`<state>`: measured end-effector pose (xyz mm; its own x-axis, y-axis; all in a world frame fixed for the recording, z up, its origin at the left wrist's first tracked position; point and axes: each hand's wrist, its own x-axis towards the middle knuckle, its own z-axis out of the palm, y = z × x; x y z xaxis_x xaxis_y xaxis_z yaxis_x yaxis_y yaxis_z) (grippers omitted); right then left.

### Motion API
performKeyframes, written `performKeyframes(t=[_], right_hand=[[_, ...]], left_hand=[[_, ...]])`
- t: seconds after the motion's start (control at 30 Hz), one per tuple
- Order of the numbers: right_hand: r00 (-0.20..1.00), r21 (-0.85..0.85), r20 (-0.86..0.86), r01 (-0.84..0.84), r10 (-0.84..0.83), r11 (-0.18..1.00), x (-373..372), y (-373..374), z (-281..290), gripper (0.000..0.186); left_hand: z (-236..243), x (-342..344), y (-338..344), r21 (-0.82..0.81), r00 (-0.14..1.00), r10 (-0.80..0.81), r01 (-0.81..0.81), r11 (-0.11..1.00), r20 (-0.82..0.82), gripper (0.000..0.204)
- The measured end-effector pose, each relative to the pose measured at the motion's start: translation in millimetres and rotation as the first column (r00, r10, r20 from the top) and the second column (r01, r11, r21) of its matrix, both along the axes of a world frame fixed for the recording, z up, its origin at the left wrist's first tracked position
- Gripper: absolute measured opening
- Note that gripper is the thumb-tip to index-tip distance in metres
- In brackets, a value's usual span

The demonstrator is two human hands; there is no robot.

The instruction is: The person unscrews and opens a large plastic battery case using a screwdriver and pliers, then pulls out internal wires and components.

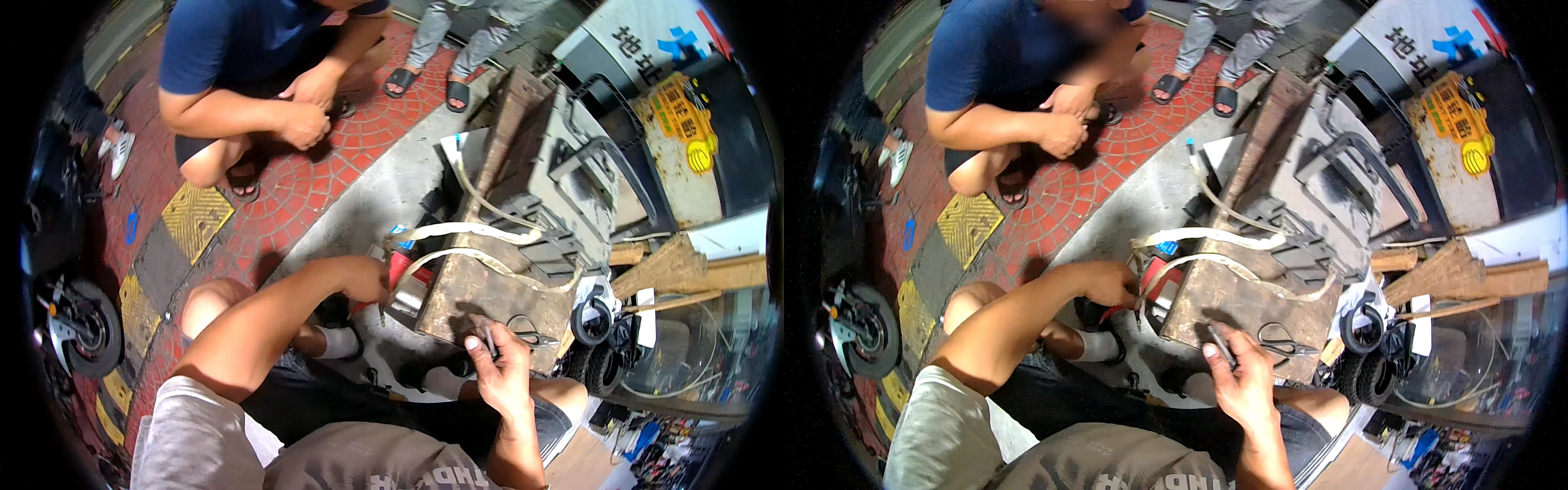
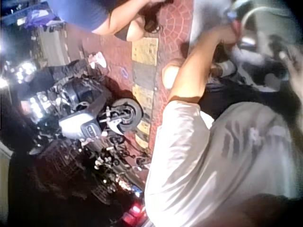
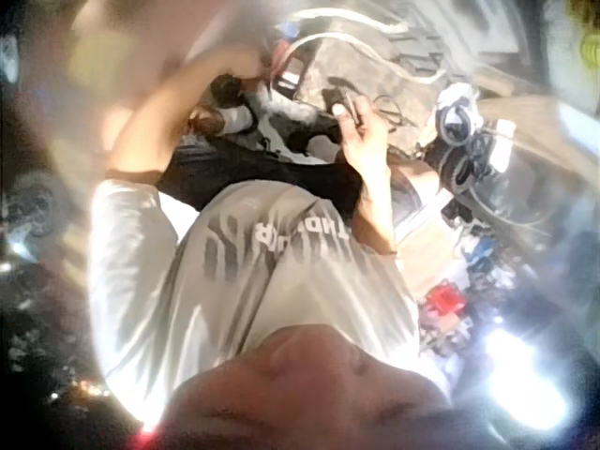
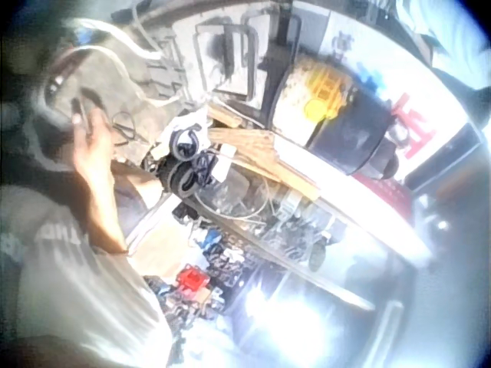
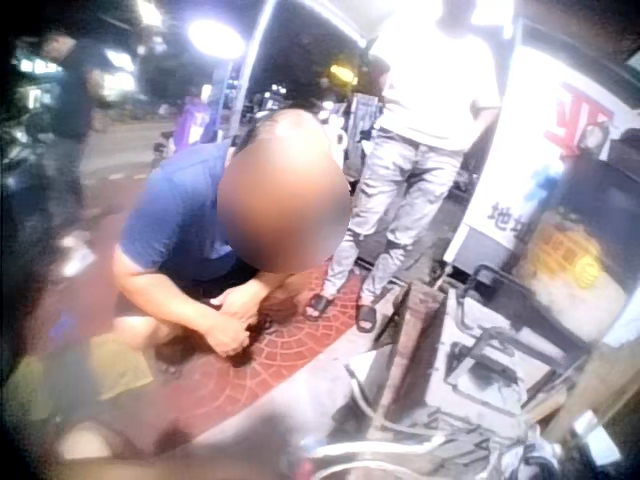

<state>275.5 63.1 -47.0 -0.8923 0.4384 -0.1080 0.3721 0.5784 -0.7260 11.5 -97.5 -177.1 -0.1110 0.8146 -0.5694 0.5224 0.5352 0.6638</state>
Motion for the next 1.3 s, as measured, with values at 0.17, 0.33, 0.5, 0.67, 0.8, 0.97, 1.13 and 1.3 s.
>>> performKeyframes(t=[0.17,0.33,0.5,0.67,0.8,0.97,1.13,1.3], right_hand=[[0.994,-0.055,-0.105,-0.038,0.032,0.998,1.3,-7.3,-5.6,0.051],[0.974,-0.014,-0.183,-0.139,0.134,0.99,1.8,-17.1,-8.8,0.092],[0.808,0.043,-0.549,-0.23,0.216,0.972,16.1,-8.0,11.8,0.08],[0.563,-0.666,-0.655,-0.115,-0.504,0.737,78.7,15.5,20.6,0.03],[0.132,-0.841,-0.513,-0.274,-0.848,0.466,180.6,114.8,65.9,0.027],[0.076,-0.91,-0.392,-0.177,-0.917,0.374,274.7,222.5,31.1,0.015],[0.181,-0.997,0.014,0.074,-0.983,0.0,235.9,308.6,-119.4,0.024],[0.603,-0.852,0.386,0.523,-0.698,-0.019,157.8,247.2,-212.9,0.048]], left_hand=[[56.0,-10.5,4.3,-0.14,0.894,0.033,0.034,0.99,0.447,0.039],[95.1,13.4,9.5,0.093,0.647,-0.109,0.059,0.994,0.755,0.034],[154.8,43.7,38.9,0.125,0.624,-0.187,0.142,0.982,0.759,0.035],[174.0,87.3,56.9,0.344,0.587,-0.413,0.232,0.91,0.696,0.034],[220.0,68.9,59.4,0.42,0.752,-0.44,0.238,0.876,0.49,0.025],[199.5,39.7,59.7,0.555,0.808,0.258,-0.56,0.616,0.53,0.021],[175.2,19.3,69.3,0.659,0.871,0.489,-0.343,0.669,-0.043,0.021],[174.5,37.3,64.7,0.578,0.808,0.523,-0.298,0.76,-0.271,0.035]])
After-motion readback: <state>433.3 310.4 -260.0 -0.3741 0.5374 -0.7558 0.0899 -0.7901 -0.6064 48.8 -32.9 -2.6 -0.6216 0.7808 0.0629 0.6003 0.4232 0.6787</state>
